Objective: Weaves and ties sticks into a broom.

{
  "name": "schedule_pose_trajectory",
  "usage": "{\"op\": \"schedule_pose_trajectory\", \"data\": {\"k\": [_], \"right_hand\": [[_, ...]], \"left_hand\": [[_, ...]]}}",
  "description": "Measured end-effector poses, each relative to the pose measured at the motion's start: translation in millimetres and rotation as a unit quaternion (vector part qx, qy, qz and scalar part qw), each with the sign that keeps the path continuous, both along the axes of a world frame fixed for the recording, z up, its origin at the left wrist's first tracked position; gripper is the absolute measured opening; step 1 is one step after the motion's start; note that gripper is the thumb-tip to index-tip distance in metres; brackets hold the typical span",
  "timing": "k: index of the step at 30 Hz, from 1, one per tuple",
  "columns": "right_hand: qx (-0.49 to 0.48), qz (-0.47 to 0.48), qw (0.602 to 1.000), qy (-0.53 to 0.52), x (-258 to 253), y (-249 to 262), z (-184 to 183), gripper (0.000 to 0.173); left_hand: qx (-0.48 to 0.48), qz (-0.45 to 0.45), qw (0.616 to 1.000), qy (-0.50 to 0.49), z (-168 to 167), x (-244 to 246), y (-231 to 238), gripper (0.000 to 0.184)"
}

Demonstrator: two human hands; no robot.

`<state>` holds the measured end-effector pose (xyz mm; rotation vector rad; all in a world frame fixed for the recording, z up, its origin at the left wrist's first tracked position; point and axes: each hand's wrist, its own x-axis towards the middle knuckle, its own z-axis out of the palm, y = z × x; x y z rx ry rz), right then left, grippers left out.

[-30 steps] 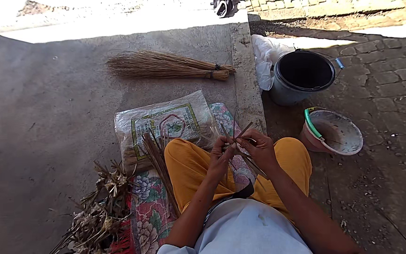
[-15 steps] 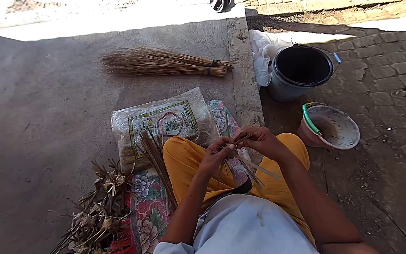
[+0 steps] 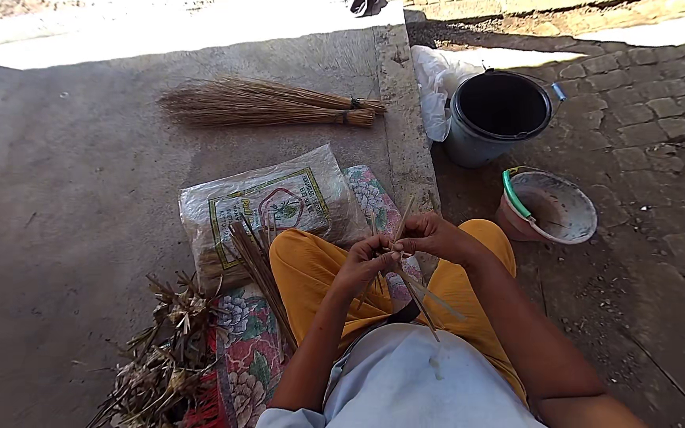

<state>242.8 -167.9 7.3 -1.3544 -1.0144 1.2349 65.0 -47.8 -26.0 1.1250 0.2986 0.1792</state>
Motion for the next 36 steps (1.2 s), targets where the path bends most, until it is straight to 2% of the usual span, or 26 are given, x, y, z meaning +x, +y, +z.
{"op": "schedule_pose_trajectory", "data": {"k": [5,9,17,22,25,29,36], "right_hand": [[-0.017,-0.027,0.999,0.015,-4.6,1.1,-0.1,0.004],[-0.025,-0.037,0.998,0.051,-6.4,-0.1,3.0,0.007],[-0.031,-0.056,0.998,-0.011,-14.7,2.4,10.9,0.005],[0.014,-0.041,0.999,-0.001,-10.7,-2.8,-8.0,0.011],[0.023,-0.105,0.994,-0.013,-21.0,-0.3,-15.3,0.007],[0.055,-0.144,0.988,0.022,-28.5,0.9,-19.0,0.008],[0.125,-0.109,0.986,0.003,-25.4,-0.3,-26.2,0.007]], "left_hand": [[-0.015,-0.004,1.0,-0.004,-3.8,-0.9,0.2,0.004],[-0.034,-0.004,0.999,0.0,-3.4,-3.1,1.4,0.009],[0.048,0.066,0.997,0.008,-4.1,0.1,-6.4,0.004],[-0.005,0.104,0.994,0.027,-8.5,0.6,-6.3,0.005],[-0.052,0.108,0.992,0.042,-6.4,-0.1,-5.6,0.01],[-0.095,0.089,0.99,0.051,-1.2,-3.3,0.4,0.015],[-0.14,0.038,0.988,0.052,2.6,-4.1,5.1,0.014]]}}
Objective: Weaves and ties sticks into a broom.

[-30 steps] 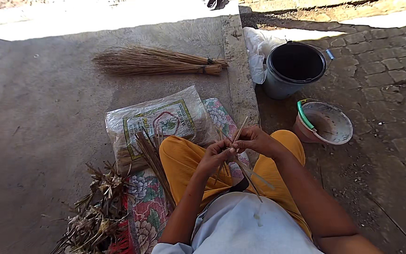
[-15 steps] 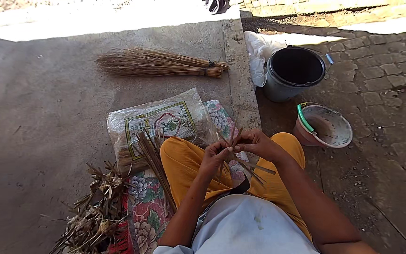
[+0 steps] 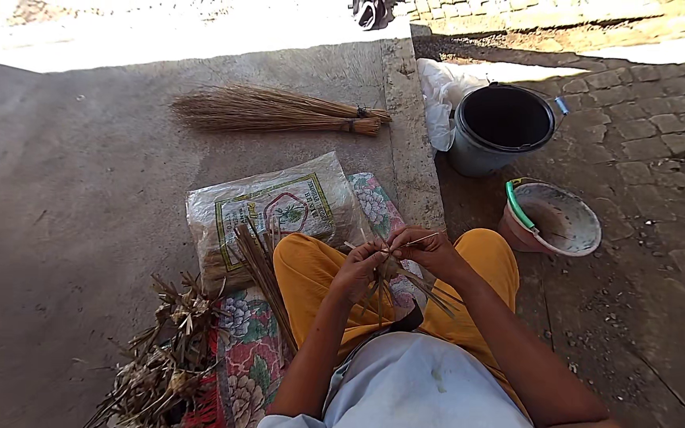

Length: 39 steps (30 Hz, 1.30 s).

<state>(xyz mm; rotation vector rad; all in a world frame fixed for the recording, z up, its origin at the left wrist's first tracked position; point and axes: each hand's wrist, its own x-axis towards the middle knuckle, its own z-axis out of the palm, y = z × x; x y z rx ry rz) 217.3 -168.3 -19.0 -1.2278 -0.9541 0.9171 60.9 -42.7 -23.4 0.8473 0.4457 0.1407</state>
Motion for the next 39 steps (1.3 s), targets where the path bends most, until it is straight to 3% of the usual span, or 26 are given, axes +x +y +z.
{"op": "schedule_pose_trajectory", "data": {"k": [7,11,18,22,25,28,30,32,35,37,39], "right_hand": [[0.018,0.038,0.999,0.021,4.3,-1.9,-1.5,0.008],[0.041,0.008,0.999,0.0,0.9,-0.8,-3.5,0.006],[0.068,-0.12,0.957,-0.255,-15.0,3.0,-0.8,0.008],[0.001,-0.196,0.933,-0.303,-20.1,6.2,0.9,0.01],[-0.045,-0.154,0.956,-0.245,-16.7,6.0,7.6,0.009],[-0.078,-0.082,0.984,-0.136,-11.6,5.4,17.1,0.007],[-0.068,-0.094,0.99,-0.077,-11.4,5.3,19.9,0.01],[-0.048,-0.152,0.987,-0.027,-16.0,7.3,20.0,0.026],[-0.013,-0.225,0.974,0.01,-21.1,12.2,19.0,0.042],[-0.001,-0.231,0.973,-0.001,-20.2,13.0,15.3,0.04],[0.008,-0.215,0.976,-0.04,-17.2,12.1,10.0,0.025]], "left_hand": [[-0.001,-0.027,0.999,-0.022,-3.4,-0.8,1.4,0.012],[0.021,-0.025,0.999,-0.022,-0.8,-0.9,1.5,0.014],[0.151,0.064,0.986,0.005,8.4,2.2,-9.6,0.021],[0.345,0.054,0.937,0.006,2.2,0.0,-8.2,0.028],[0.434,0.05,0.899,0.037,4.9,-1.2,-5.8,0.024],[0.456,0.09,0.884,0.041,5.9,1.2,-3.3,0.012],[0.401,0.094,0.911,0.033,11.3,4.2,-2.2,0.007],[0.298,0.105,0.949,0.012,12.9,8.1,-3.9,0.004],[0.25,0.143,0.957,-0.01,12.1,15.0,-11.3,0.003],[0.266,0.164,0.95,-0.013,12.2,17.9,-14.4,0.006],[0.295,0.169,0.94,-0.009,11.4,19.0,-14.0,0.007]]}}
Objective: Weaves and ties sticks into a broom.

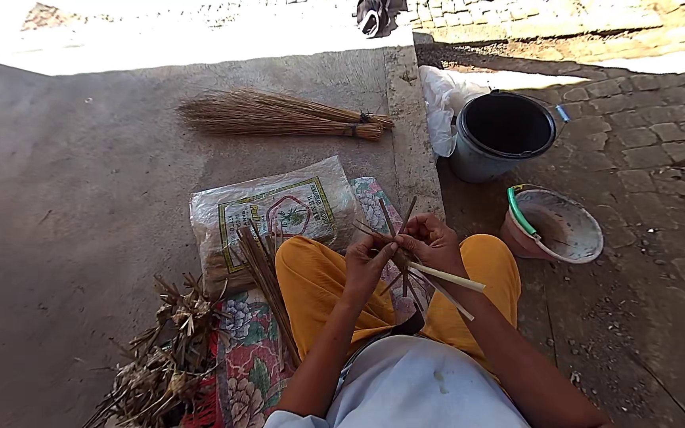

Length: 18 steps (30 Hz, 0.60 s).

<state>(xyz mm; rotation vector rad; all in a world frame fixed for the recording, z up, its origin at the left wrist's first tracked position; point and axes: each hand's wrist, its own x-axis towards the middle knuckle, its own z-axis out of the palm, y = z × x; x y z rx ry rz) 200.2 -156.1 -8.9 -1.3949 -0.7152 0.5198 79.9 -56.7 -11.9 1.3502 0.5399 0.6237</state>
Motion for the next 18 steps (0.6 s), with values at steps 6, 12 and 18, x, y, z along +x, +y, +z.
{"op": "schedule_pose_trajectory", "data": {"k": [6,12,18], "right_hand": [[0.03,0.034,0.998,0.037,1.9,-4.0,0.0,0.01],[-0.024,0.158,0.985,-0.06,25.1,-14.2,7.7,0.012],[-0.021,0.148,0.984,-0.093,24.3,-8.4,4.2,0.009]], "left_hand": [[-0.093,0.013,0.995,-0.018,5.5,-0.8,4.2,0.007],[-0.108,-0.01,0.994,0.0,8.5,-2.6,5.6,0.005],[-0.137,-0.028,0.99,0.004,9.6,-1.7,-2.0,0.007]]}}
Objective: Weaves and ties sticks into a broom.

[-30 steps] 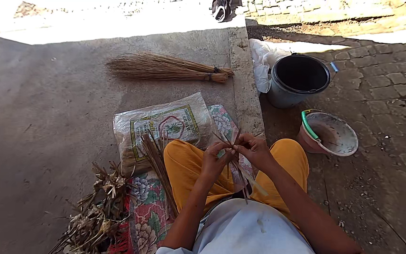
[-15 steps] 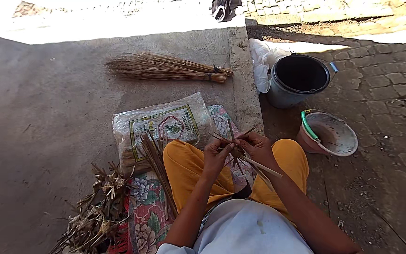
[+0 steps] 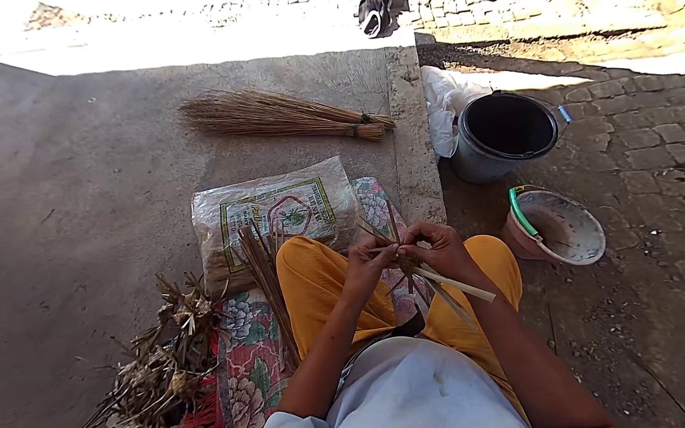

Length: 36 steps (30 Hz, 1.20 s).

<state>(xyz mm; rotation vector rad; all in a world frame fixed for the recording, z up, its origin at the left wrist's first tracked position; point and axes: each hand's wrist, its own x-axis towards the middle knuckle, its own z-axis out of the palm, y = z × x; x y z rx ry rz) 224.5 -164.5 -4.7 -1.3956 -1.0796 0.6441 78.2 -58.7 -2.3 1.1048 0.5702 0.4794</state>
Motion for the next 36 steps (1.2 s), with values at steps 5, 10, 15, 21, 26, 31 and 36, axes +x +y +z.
{"op": "schedule_pose_trajectory", "data": {"k": [5,10,15,21,26,31,36], "right_hand": [[-0.058,-0.001,0.997,0.044,-4.4,1.6,7.3,0.02],[-0.095,-0.019,0.994,0.053,-7.8,2.7,10.0,0.009],[-0.088,-0.008,0.989,0.116,-10.5,1.1,6.8,0.005],[-0.067,0.076,0.985,0.138,-3.5,-0.2,2.8,0.009],[-0.039,0.047,0.988,0.14,-7.8,1.7,0.0,0.009],[0.01,-0.09,0.984,0.152,-12.7,4.3,0.8,0.015],[0.038,-0.138,0.983,0.115,-20.5,11.1,1.2,0.015]], "left_hand": [[0.006,-0.001,1.0,-0.021,-0.3,-2.0,-2.6,0.008],[0.164,0.052,0.984,-0.039,-14.1,1.8,-5.7,0.01],[0.144,0.032,0.989,-0.027,-15.2,-1.8,0.6,0.013],[-0.027,-0.026,0.999,-0.009,-10.4,-0.5,9.1,0.015],[0.007,-0.021,0.999,-0.033,-12.6,4.4,6.7,0.018],[0.231,-0.027,0.973,0.009,-20.5,2.0,7.1,0.031],[0.33,0.032,0.943,0.034,-28.3,9.4,2.8,0.011]]}}
